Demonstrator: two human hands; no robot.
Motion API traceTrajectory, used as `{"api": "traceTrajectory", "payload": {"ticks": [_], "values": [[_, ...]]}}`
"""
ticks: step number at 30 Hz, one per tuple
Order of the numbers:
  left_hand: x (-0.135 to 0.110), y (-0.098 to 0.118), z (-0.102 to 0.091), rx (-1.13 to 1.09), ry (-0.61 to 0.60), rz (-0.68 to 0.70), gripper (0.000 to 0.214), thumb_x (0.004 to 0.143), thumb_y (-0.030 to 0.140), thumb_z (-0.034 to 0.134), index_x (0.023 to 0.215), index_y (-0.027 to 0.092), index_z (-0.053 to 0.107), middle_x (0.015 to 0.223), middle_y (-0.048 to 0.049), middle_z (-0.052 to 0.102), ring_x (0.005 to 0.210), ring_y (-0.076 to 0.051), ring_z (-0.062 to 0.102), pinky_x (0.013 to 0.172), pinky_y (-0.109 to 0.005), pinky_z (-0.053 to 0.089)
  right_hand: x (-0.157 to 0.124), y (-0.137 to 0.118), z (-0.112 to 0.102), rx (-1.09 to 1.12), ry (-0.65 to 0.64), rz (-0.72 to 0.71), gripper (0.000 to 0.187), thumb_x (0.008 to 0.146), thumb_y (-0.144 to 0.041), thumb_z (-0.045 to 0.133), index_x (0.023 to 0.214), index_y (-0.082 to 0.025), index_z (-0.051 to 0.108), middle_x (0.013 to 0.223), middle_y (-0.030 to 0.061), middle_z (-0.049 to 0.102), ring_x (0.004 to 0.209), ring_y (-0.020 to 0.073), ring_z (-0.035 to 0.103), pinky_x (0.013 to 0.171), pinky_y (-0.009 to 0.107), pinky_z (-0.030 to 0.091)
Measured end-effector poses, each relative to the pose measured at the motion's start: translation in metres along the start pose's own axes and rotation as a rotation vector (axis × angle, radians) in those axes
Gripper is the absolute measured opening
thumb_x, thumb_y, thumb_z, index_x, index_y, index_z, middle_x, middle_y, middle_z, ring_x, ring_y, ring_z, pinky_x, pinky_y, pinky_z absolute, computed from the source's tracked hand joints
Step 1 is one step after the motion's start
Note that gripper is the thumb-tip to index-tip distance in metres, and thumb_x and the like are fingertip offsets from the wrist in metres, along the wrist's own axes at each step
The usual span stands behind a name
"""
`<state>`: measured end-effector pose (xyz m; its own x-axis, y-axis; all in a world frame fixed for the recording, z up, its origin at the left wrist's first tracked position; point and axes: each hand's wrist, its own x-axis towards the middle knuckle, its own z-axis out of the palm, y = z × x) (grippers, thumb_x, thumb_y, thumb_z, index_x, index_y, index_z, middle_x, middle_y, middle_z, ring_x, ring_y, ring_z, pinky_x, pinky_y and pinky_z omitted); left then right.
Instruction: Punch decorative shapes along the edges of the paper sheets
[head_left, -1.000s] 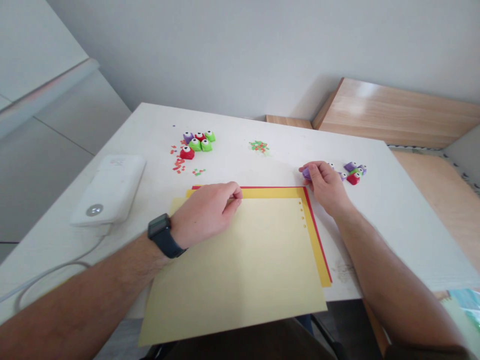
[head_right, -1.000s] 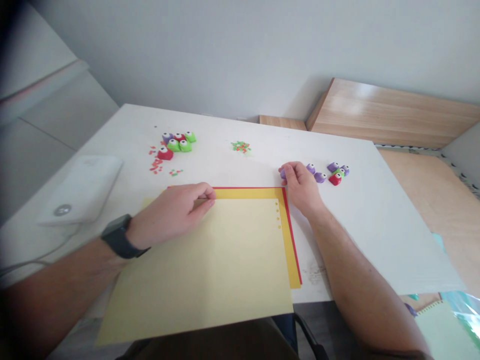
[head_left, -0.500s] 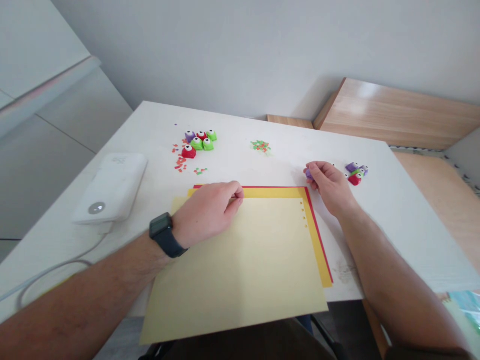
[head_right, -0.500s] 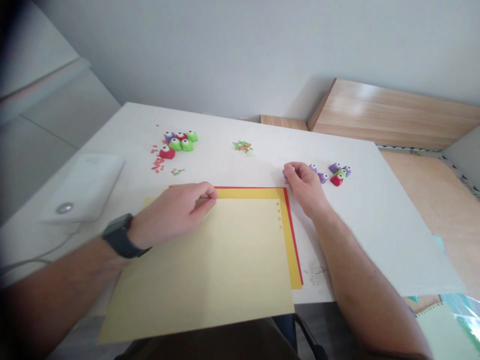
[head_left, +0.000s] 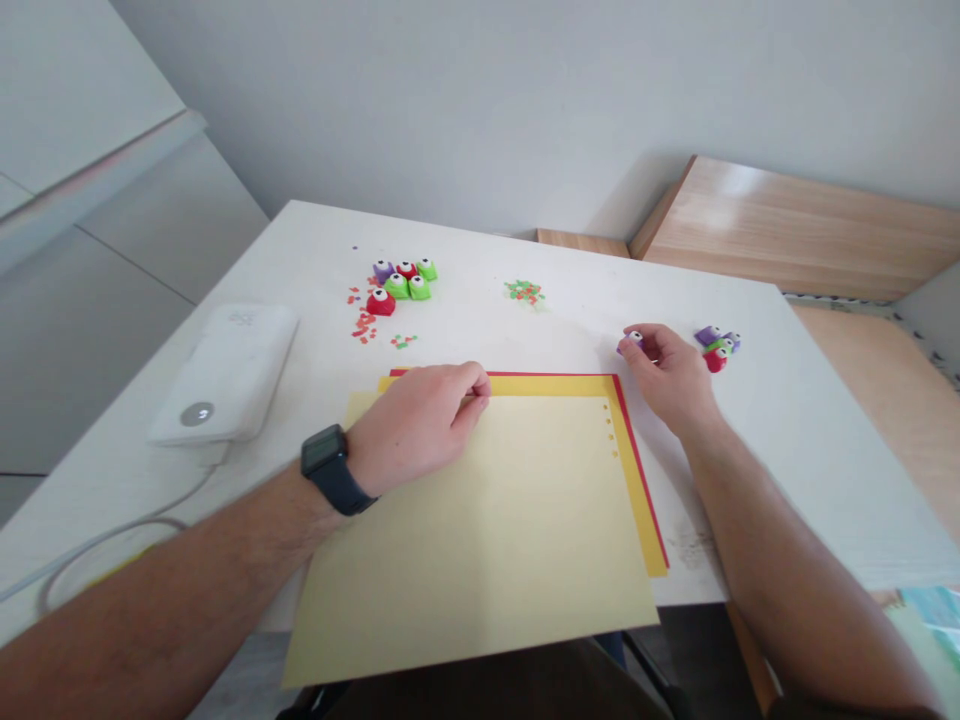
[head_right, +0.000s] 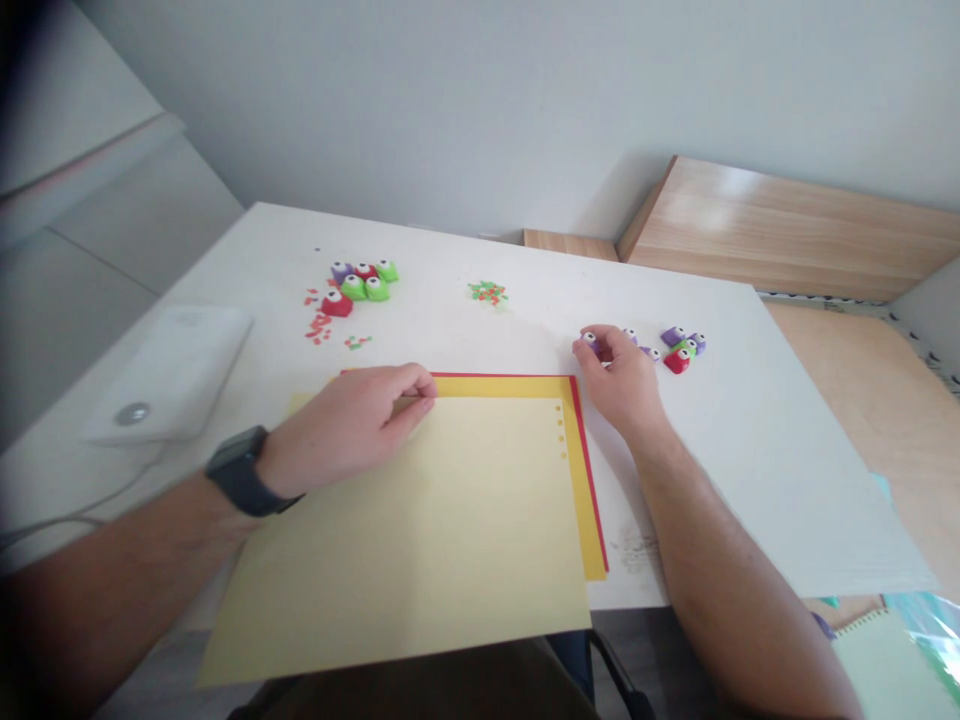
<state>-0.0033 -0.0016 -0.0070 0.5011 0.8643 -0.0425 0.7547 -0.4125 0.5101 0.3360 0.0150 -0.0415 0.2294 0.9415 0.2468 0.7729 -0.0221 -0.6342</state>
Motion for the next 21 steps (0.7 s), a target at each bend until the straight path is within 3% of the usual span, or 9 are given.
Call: {"api": "traceTrajectory", "payload": {"ticks": [7,10,15,21], "values": [[0.0002,0.0009,-0.0004,-0.002,0.000,0.000,0.019,0.101,0.032,0.049,0.096,0.022,0.064,0.092,-0.0022,0.075,0.085,-0.023,0.069,0.076,-0.035,0.044,-0.0014,-0.0029,0.0017,-0.173,0.064,-0.135,0.033,0.093,-0.042,0.069,0.116,-0.022,0.082,0.102,0.0110,0.070,0.076,0.0218,0.065,0.081,0.043,0.056],[-0.0002,0.0013,-0.0008,-0.002,-0.008,-0.004,0.019,0.101,0.031,0.049,0.096,0.022,0.064,0.092,-0.0024,0.075,0.085,-0.023,0.069,0.076,-0.035,0.044,-0.0003,0.0014,0.0027,-0.249,0.033,-0.152,0.033,0.092,-0.038,0.070,0.117,-0.021,0.082,0.106,0.0120,0.071,0.076,0.0217,0.065,0.083,0.044,0.057],[0.0000,0.0012,-0.0007,0.014,-0.012,-0.006,0.019,0.102,0.032,0.048,0.096,0.022,0.064,0.092,-0.0021,0.075,0.085,-0.023,0.069,0.076,-0.035,0.043,0.0012,0.0015,0.0074,-0.199,-0.012,-0.169,0.035,0.094,-0.035,0.068,0.124,-0.022,0.080,0.114,0.0124,0.072,0.073,0.0202,0.067,0.082,0.043,0.058],[0.0014,0.0005,-0.0008,0.011,-0.016,-0.002,0.019,0.102,0.032,0.049,0.096,0.022,0.064,0.092,-0.0020,0.075,0.086,-0.023,0.069,0.076,-0.035,0.043,0.0014,0.0041,0.0065,-0.181,0.115,-0.206,0.035,0.095,-0.036,0.065,0.123,-0.020,0.079,0.112,0.0122,0.071,0.073,0.0204,0.068,0.081,0.043,0.059]]}}
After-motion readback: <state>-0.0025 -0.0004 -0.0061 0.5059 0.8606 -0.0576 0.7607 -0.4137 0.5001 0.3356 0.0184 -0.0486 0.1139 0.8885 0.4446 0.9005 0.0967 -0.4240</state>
